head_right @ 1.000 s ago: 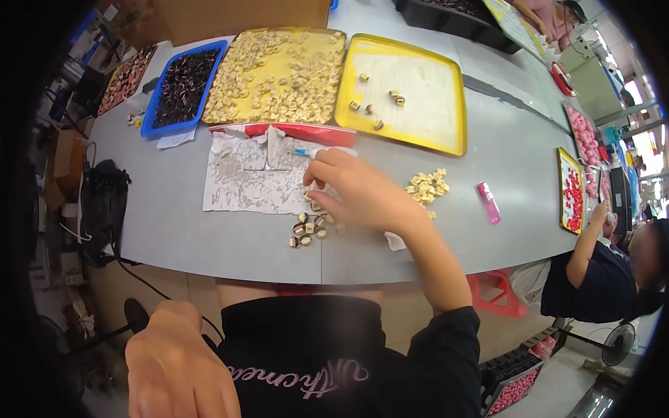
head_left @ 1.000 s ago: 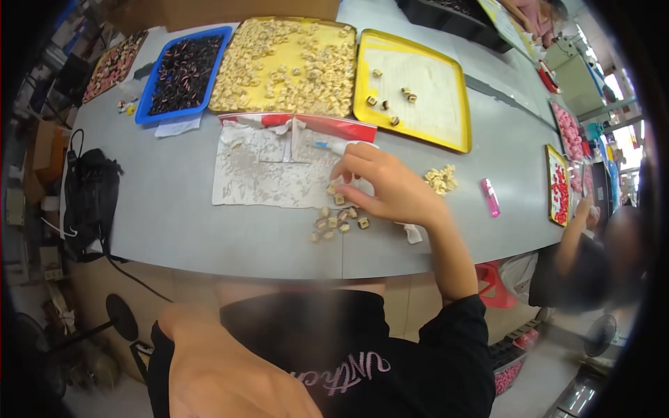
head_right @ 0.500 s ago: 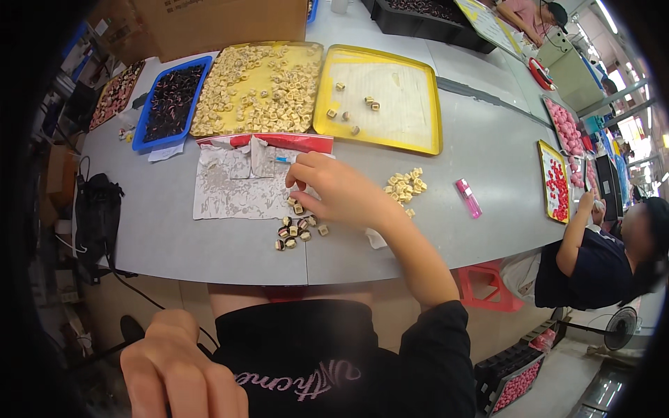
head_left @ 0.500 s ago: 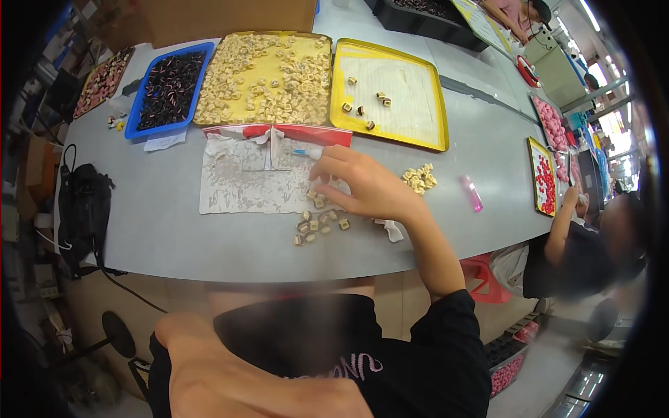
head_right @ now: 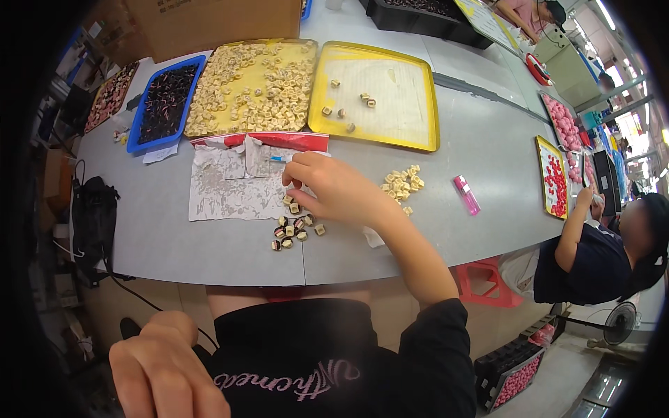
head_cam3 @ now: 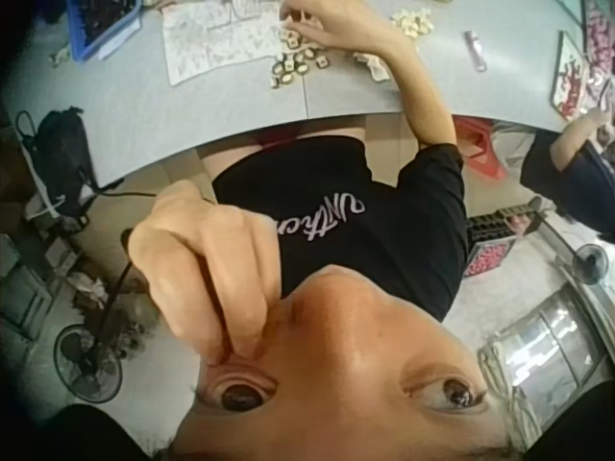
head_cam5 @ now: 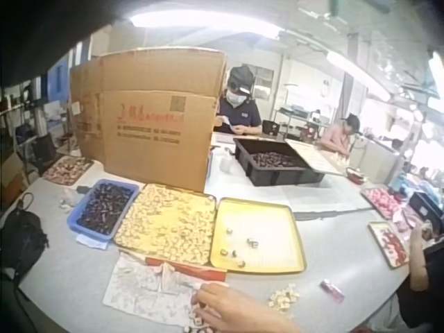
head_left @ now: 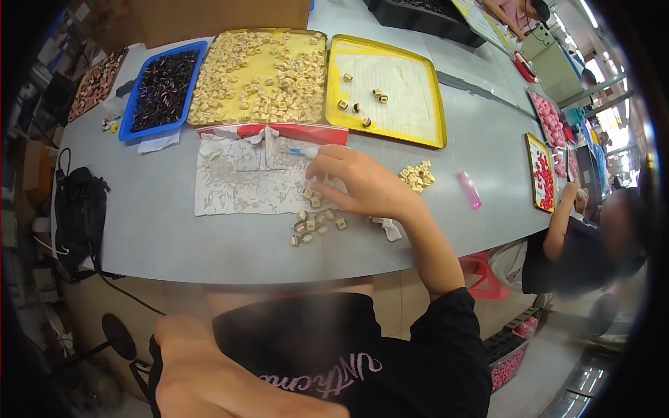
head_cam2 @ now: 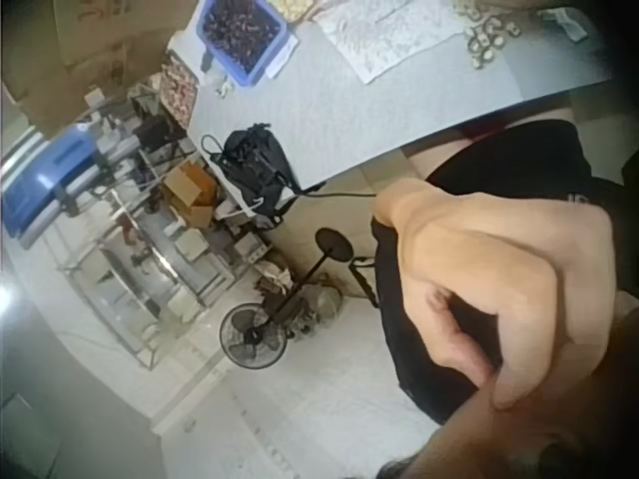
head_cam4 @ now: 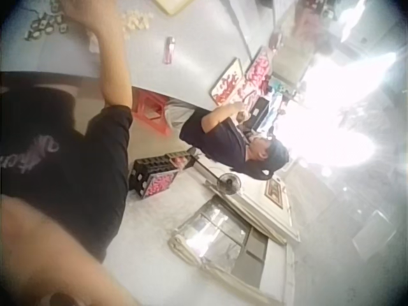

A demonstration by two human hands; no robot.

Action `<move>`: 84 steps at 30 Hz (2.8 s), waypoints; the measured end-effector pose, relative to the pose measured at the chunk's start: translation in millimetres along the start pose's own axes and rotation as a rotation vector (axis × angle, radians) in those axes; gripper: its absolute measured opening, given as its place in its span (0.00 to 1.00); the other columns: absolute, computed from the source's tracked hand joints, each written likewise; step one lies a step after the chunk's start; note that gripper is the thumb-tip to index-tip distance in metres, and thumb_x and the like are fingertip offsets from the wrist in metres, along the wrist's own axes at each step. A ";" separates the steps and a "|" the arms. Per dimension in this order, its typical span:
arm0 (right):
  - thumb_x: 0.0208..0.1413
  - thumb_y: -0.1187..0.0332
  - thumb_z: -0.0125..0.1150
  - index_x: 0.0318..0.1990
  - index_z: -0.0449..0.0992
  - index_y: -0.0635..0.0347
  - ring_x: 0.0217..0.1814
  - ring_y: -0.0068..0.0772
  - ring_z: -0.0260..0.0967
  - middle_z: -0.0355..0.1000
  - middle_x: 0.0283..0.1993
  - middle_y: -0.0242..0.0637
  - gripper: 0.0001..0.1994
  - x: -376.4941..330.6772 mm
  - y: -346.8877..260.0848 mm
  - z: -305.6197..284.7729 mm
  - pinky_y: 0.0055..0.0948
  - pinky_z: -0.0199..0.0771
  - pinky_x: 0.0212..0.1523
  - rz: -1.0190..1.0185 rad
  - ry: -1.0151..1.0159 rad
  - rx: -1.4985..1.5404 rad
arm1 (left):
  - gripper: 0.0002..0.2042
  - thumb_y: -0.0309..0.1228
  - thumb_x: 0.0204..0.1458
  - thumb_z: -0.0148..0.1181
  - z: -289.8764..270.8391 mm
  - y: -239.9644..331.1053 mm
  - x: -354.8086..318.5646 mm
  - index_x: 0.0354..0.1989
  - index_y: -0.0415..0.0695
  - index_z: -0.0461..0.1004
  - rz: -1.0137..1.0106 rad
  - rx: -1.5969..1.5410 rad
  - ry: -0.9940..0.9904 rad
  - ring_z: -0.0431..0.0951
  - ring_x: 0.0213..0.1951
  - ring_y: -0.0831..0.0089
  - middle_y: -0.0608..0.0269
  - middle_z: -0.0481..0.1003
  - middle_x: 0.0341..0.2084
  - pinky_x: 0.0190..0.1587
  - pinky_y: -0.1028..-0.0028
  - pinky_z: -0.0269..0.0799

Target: Applying glue to small plastic components and assembling them at a workbench.

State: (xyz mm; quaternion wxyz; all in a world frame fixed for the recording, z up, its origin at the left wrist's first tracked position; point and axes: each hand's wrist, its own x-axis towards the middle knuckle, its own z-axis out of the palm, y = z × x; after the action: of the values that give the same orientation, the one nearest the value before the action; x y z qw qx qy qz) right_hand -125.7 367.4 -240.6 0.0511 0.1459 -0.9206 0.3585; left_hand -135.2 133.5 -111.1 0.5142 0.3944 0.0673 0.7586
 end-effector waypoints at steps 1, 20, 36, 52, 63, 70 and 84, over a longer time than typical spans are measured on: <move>0.51 0.71 0.56 0.34 0.70 0.62 0.39 0.43 0.67 0.67 0.34 0.41 0.06 -0.3 1.4 0.9 0.37 0.68 0.39 -0.018 0.006 -0.006 | 0.02 0.20 0.51 0.58 -4.0 2.2 -0.7 0.29 0.34 0.76 -0.002 -0.004 0.000 0.71 0.27 0.66 0.48 0.73 0.33 0.32 0.76 0.70; 0.49 0.75 0.57 0.33 0.69 0.64 0.34 0.44 0.67 0.66 0.31 0.43 0.05 -1.5 -4.1 -5.0 0.36 0.68 0.35 0.046 0.051 -0.030 | 0.18 0.37 0.52 0.58 -160.0 113.5 -45.9 0.45 0.37 0.67 0.211 1.736 0.815 0.66 0.51 0.61 0.53 0.67 0.47 0.57 0.67 0.58; 0.51 0.75 0.56 0.32 0.69 0.64 0.33 0.43 0.67 0.66 0.30 0.43 0.04 6.5 -12.1 0.3 0.34 0.67 0.34 0.062 0.032 0.001 | 0.32 0.57 0.39 0.62 -318.0 153.7 -58.9 0.51 0.50 0.68 -0.531 2.393 1.162 0.63 0.51 0.51 0.50 0.63 0.48 0.52 0.55 0.62; 0.51 0.75 0.56 0.32 0.69 0.65 0.34 0.45 0.67 0.66 0.31 0.43 0.03 5.1 -9.1 2.0 0.36 0.67 0.35 0.065 0.035 -0.008 | 0.30 0.51 0.38 0.64 -315.2 153.6 -54.2 0.50 0.51 0.67 -0.524 2.378 1.048 0.70 0.47 0.49 0.46 0.69 0.45 0.49 0.59 0.68; 0.50 0.77 0.57 0.33 0.71 0.65 0.32 0.38 0.67 0.68 0.30 0.41 0.03 3.1 -8.1 2.6 0.31 0.67 0.34 0.036 0.071 -0.037 | 0.25 0.44 0.39 0.64 -317.6 154.8 -55.6 0.46 0.48 0.70 -0.350 2.360 0.995 0.73 0.42 0.51 0.47 0.73 0.38 0.46 0.63 0.68; 0.51 0.74 0.55 0.32 0.69 0.65 0.34 0.48 0.67 0.67 0.32 0.44 0.04 3.2 -9.2 1.6 0.37 0.67 0.35 0.019 0.060 -0.024 | 0.23 0.42 0.37 0.64 -320.5 157.9 -57.3 0.43 0.47 0.72 -0.284 2.357 0.977 0.74 0.42 0.52 0.49 0.74 0.37 0.46 0.62 0.69; 0.51 0.74 0.56 0.32 0.70 0.65 0.35 0.49 0.67 0.67 0.31 0.45 0.04 0.5 -9.0 -2.5 0.39 0.67 0.35 -0.027 0.098 -0.050 | 0.20 0.41 0.36 0.64 -314.6 164.7 -50.9 0.39 0.45 0.75 -0.361 2.289 0.961 0.75 0.39 0.52 0.50 0.77 0.34 0.44 0.64 0.70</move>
State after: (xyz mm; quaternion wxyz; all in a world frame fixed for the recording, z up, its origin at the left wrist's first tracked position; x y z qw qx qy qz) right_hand -123.4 362.7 -232.8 0.1046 0.1395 -0.9236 0.3413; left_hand -456.8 110.5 -268.3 -0.1028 0.2833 0.9200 0.2508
